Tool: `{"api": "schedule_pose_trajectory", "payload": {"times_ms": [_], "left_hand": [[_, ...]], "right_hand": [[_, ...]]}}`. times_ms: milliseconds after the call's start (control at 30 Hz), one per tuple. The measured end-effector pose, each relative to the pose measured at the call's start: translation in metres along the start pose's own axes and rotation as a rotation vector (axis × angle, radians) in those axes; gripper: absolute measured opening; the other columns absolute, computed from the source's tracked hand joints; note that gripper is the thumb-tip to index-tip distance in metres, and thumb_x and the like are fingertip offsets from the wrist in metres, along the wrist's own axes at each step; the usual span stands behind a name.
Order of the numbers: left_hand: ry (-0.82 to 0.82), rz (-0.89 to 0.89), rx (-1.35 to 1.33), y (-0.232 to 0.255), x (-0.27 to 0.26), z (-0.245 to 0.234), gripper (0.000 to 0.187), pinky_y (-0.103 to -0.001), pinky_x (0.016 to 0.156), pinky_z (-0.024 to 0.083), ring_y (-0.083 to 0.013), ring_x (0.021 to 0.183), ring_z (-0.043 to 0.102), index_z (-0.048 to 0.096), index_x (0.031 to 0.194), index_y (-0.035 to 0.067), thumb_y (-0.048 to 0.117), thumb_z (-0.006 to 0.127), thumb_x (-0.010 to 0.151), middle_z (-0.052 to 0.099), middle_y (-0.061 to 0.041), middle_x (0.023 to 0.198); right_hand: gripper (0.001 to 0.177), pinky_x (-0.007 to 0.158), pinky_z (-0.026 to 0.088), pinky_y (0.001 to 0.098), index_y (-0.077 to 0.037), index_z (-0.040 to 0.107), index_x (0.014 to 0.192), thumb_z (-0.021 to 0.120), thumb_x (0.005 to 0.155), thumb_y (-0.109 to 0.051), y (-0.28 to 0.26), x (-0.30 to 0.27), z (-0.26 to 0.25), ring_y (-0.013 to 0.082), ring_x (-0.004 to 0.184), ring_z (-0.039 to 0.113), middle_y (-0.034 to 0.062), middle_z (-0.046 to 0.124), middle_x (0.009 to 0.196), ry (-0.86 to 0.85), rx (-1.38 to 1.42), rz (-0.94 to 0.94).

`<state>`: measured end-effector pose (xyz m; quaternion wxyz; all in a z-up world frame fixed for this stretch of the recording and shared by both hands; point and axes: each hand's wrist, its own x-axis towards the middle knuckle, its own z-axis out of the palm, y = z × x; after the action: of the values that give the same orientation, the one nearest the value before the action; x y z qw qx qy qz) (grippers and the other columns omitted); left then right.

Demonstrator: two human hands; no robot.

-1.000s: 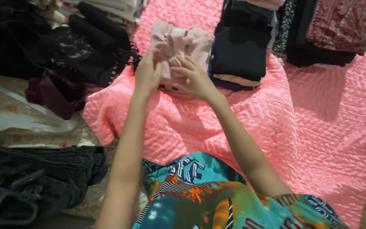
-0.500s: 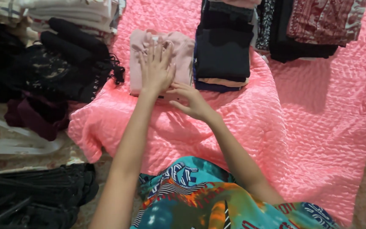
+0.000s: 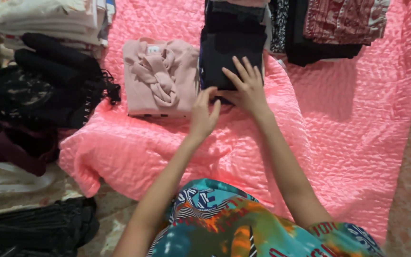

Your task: Folding various pieces of clothing and organizing them into neat stacks on a bed.

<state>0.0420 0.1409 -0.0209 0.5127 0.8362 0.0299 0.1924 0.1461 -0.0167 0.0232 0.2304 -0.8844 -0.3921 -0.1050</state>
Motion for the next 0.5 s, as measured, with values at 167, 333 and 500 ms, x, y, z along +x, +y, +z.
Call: {"api": "schedule_pose_trajectory", "payload": {"times_ms": [167, 333, 500], "left_hand": [[0.045, -0.356, -0.358, -0.104, -0.030, 0.085, 0.042, -0.035, 0.100, 0.054, -0.0258, 0.115, 0.070, 0.055, 0.135, -0.002, 0.006, 0.064, 0.096, 0.070, -0.017, 0.125], [0.106, -0.470, -0.668, -0.161, -0.025, 0.122, 0.047, -0.031, 0.099, 0.055, -0.0204, 0.116, 0.067, 0.048, 0.139, -0.004, 0.004, 0.063, 0.096, 0.066, -0.015, 0.129], [0.145, -0.655, -0.906, -0.152, -0.005, 0.118, 0.041, -0.027, 0.077, 0.054, -0.0178, 0.090, 0.067, 0.048, 0.132, -0.003, 0.000, 0.063, 0.094, 0.070, -0.013, 0.104]], "right_hand": [[0.072, 0.121, 0.033, 0.0541, -0.019, 0.058, 0.150, 0.079, 0.081, -0.010, 0.040, -0.010, 0.024, 0.0377, 0.152, 0.038, 0.0109, 0.042, 0.165, -0.004, 0.140, 0.106], [0.071, 0.123, 0.032, 0.0514, -0.017, 0.061, 0.147, 0.075, 0.079, -0.003, 0.041, -0.013, 0.019, 0.0370, 0.153, 0.039, 0.0123, 0.046, 0.163, -0.020, 0.245, 0.173], [0.056, 0.122, 0.039, 0.0459, -0.012, 0.063, 0.142, 0.073, 0.088, 0.000, 0.039, -0.010, 0.010, 0.0380, 0.150, 0.045, 0.0136, 0.055, 0.155, 0.082, 0.474, 0.190]]}}
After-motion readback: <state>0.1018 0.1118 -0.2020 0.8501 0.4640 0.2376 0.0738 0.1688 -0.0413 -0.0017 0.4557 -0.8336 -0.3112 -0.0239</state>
